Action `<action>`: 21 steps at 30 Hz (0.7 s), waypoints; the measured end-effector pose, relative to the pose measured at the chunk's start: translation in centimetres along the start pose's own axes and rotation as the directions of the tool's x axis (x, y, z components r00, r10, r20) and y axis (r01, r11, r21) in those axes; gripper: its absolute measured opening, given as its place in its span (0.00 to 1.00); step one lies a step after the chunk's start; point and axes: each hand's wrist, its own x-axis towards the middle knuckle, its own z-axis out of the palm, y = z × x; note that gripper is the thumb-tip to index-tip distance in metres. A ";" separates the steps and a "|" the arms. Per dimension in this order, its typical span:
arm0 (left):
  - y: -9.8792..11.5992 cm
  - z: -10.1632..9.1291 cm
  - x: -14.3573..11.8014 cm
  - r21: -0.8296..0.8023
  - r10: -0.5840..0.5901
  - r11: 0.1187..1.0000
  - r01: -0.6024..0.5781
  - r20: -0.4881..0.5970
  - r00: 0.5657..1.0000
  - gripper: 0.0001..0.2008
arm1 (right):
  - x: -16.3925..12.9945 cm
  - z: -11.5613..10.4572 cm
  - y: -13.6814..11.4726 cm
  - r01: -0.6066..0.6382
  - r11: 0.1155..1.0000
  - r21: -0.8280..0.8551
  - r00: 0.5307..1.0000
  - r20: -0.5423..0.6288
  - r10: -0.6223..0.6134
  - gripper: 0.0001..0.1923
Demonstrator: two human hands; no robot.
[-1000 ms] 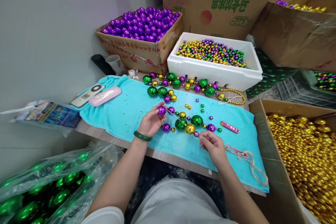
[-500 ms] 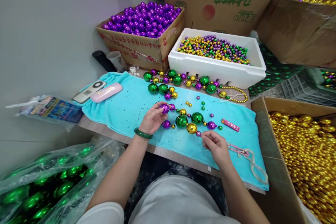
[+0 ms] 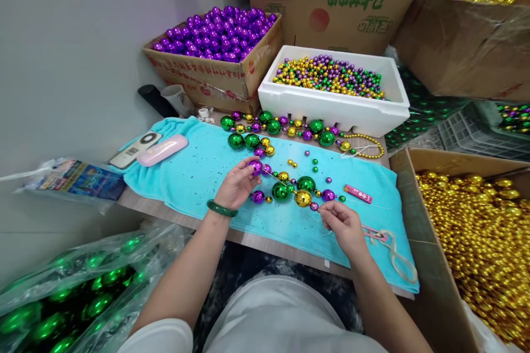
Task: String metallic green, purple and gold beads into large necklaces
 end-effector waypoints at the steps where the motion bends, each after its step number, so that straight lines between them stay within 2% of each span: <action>1: 0.0 0.0 0.1 -0.006 -0.002 1.000 0.002 0.000 1.000 0.18 | 0.0 0.0 -0.1 0.002 1.000 0.002 1.000 -0.001 -0.002 0.11; 21: -0.4 0.1 -0.2 -0.017 -0.033 0.999 0.033 0.019 0.999 0.18 | -0.2 -0.2 0.2 0.004 1.000 -0.007 1.000 0.009 -0.004 0.11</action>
